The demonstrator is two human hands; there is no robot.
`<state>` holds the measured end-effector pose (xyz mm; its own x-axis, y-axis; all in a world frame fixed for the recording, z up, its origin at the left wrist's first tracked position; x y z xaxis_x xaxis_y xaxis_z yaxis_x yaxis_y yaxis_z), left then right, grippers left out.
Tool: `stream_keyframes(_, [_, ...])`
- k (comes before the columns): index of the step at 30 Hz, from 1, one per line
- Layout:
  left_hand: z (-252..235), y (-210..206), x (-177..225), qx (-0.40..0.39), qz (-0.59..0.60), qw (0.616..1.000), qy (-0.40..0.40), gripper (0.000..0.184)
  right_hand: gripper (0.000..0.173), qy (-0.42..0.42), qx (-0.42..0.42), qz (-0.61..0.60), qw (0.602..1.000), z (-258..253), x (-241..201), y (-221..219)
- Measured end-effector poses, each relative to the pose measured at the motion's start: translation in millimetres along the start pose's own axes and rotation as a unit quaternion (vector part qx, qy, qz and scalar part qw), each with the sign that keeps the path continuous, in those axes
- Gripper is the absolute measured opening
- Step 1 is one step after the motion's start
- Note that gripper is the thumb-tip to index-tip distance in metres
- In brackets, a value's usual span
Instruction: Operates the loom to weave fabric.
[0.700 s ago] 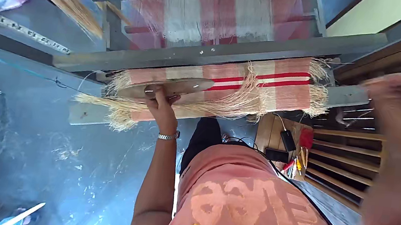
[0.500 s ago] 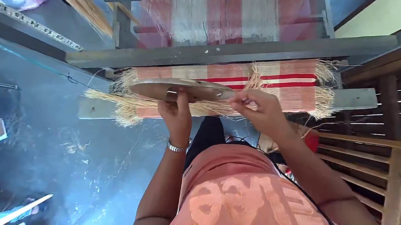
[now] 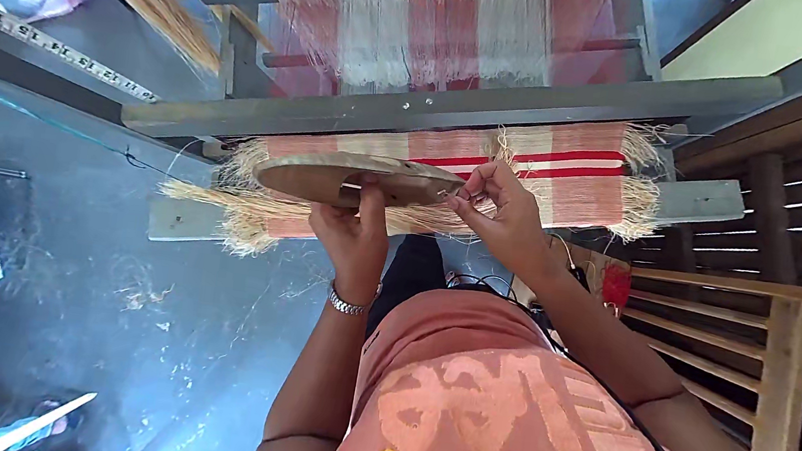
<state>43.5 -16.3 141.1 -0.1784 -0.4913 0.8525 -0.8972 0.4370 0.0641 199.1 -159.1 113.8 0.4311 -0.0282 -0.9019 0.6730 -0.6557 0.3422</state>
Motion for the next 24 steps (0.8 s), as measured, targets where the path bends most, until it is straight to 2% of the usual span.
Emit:
stream_keyframes(3, [1.0, -6.7, 4.2, -0.009, -0.001, 1.000, -0.019, 0.016, 0.025, 0.009, -0.009, -0.011, 1.000, 1.4, -5.3, -0.4])
stream_keyframes(7, [0.4, -12.1, 10.6, -0.012, -0.013, 0.999, -0.040, 0.015, 0.026, 0.015, 0.019, -0.009, 1.000, 0.1, -9.3, 4.5])
stream_keyframes(15, [-4.6, -10.2, 18.3, -0.001, -0.008, 1.000, -0.030, 0.014, 0.032, -0.011, 0.026, -0.008, 1.000, 2.6, 4.6, 14.2])
stream_keyframes(18, [-10.6, -6.9, 12.6, -0.023, 0.021, 1.000, 0.005, 0.015, 0.047, -0.049, -0.007, 0.057, 0.997, 0.1, 12.0, 20.5])
stream_keyframes(20, [-19.9, -7.7, 9.3, -0.062, 0.056, 0.996, 0.025, 0.014, 0.055, -0.030, -0.038, 0.091, 0.995, -3.6, 8.1, 26.9])
stream_keyframes(22, [-27.4, -15.4, 7.5, -0.102, 0.082, 0.991, 0.038, 0.012, 0.060, -0.008, -0.128, 0.066, 0.990, -4.0, 1.0, 24.1])
stream_keyframes(24, [-27.5, -27.1, 3.8, -0.118, 0.100, 0.986, 0.070, 0.015, 0.059, 0.004, -0.221, -0.014, 0.975, -0.3, -3.9, 11.8])
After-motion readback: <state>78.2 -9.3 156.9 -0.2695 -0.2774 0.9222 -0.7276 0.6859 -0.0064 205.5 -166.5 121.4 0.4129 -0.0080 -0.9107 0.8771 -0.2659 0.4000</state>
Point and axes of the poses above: each hand's wrist, its own z-axis away from the middle knuckle, its own y-axis out of the back of the hand, x = y × z, the point moved 8 cm from there along -z, towards the middle knuckle, and after that the axes turned 2 degrees about z, right-handed, at the moved point
